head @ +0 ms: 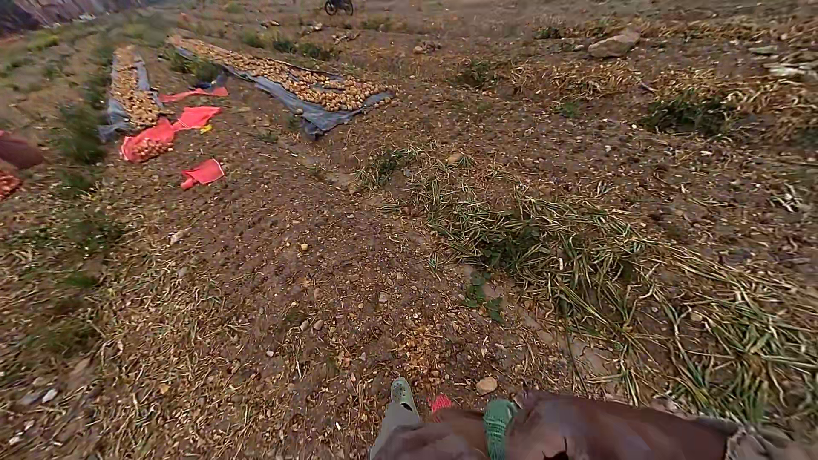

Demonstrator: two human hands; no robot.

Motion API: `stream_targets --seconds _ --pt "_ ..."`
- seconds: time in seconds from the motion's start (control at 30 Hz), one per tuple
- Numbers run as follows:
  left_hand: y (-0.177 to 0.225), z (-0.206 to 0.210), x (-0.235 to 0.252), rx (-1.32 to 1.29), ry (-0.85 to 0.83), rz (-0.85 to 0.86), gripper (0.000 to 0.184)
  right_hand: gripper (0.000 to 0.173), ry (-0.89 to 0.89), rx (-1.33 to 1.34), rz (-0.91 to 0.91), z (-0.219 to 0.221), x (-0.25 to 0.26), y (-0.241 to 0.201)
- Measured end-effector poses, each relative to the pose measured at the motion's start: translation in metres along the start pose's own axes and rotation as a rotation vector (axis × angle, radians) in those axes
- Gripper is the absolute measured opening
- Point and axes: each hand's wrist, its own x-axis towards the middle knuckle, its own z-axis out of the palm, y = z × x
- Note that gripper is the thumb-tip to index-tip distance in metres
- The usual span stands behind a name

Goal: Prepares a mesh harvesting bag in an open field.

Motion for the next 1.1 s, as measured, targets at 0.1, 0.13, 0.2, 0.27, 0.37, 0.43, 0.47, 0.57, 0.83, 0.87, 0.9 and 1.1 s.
stream_targets --seconds 0.1,0.13,0.2,0.27,0.37,0.43,0.47,0.57,0.83,0.87,0.9,1.1 --pt "-0.05 -0.055 0.024 -0.049 -0.049 0.068 0.024 0.029 0.071 0.043 0.036 -0.044 0.043 -0.005" --pt "-0.063 -0.074 0.034 -0.048 -0.053 0.063 0.024 0.029 0.094 0.039 0.045 -0.061 0.058 -0.006" --pt "-0.092 -0.109 0.052 -0.032 -0.04 0.037 0.025 0.026 0.114 0.005 0.07 -0.1 0.089 -0.004" --pt "-0.125 -0.14 0.067 -0.015 0.0 0.0 0.025 0.025 0.112 -0.036 0.084 -0.143 0.121 0.007" --pt "-0.183 -0.18 0.1 0.066 0.059 -0.064 0.021 0.024 0.116 -0.048 0.069 -0.214 0.168 0.036" --pt "-0.229 -0.202 0.128 0.117 0.093 -0.093 0.019 0.023 0.108 -0.047 0.046 -0.265 0.198 0.065" --pt "-0.255 -0.21 0.144 0.132 0.103 -0.106 0.019 0.024 0.104 -0.049 0.036 -0.292 0.211 0.082" --pt "-0.336 -0.24 0.201 0.106 0.096 -0.143 0.024 0.025 0.127 -0.029 -0.009 -0.377 0.25 0.13" --pt "-0.482 -0.361 0.358 0.039 0.114 -0.113 0.02 0.023 0.276 0.053 -0.03 -0.593 0.319 0.182" --pt "-0.499 -0.374 0.374 0.04 0.106 -0.115 0.02 0.024 0.29 0.062 -0.019 -0.613 0.326 0.189" --pt "-0.516 -0.386 0.389 0.034 0.097 -0.117 0.021 0.025 0.307 0.069 -0.009 -0.632 0.333 0.197" --pt "-0.645 -0.455 0.482 0.042 -0.019 -0.106 0.021 0.029 0.4 0.183 0.022 -0.748 0.38 0.262"
